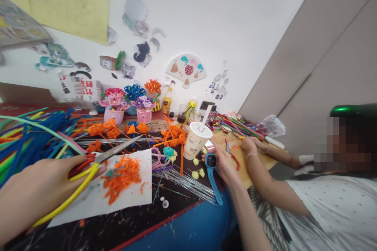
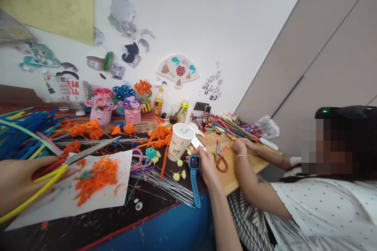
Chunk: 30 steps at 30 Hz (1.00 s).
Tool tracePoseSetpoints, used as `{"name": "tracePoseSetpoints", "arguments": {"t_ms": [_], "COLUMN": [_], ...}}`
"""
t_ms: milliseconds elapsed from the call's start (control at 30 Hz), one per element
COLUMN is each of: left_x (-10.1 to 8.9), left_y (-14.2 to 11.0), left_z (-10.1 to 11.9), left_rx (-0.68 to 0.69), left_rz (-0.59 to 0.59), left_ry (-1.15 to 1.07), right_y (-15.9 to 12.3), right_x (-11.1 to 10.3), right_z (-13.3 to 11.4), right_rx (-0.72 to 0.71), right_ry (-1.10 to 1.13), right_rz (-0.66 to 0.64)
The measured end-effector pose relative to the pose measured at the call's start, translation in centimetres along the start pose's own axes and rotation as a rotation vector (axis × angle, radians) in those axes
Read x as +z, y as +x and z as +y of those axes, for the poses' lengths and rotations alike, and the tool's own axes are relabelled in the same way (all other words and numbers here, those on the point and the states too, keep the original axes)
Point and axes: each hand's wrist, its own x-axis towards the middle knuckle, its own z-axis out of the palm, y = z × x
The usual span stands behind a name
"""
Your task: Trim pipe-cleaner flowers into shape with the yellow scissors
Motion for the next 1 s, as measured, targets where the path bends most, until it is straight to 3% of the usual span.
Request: {"name": "tracePoseSetpoints", "arguments": {"t_ms": [100,400,633,1000], "left_x": [-0.4,-2.1,-3.6,-4.6], "left_y": [-0.4,-1.4,-2.4,-3.1], "left_z": [0.4,1.9,2.9,3.4], "left_rx": [0.069,0.041,0.063,0.109], "left_rz": [-0.057,-0.119,-0.166,-0.174], "left_ry": [0.074,0.048,0.027,0.013], "right_y": [0.7,3.4,3.8,4.0], "right_x": [0.5,3.0,3.2,3.4], "right_z": [0.1,1.9,2.0,3.0], "right_rx": [-0.017,0.019,0.018,-0.232], "right_ry": [-0.057,-0.385,-0.550,-0.471], "right_rz": [0.084,0.341,0.276,0.115]}}
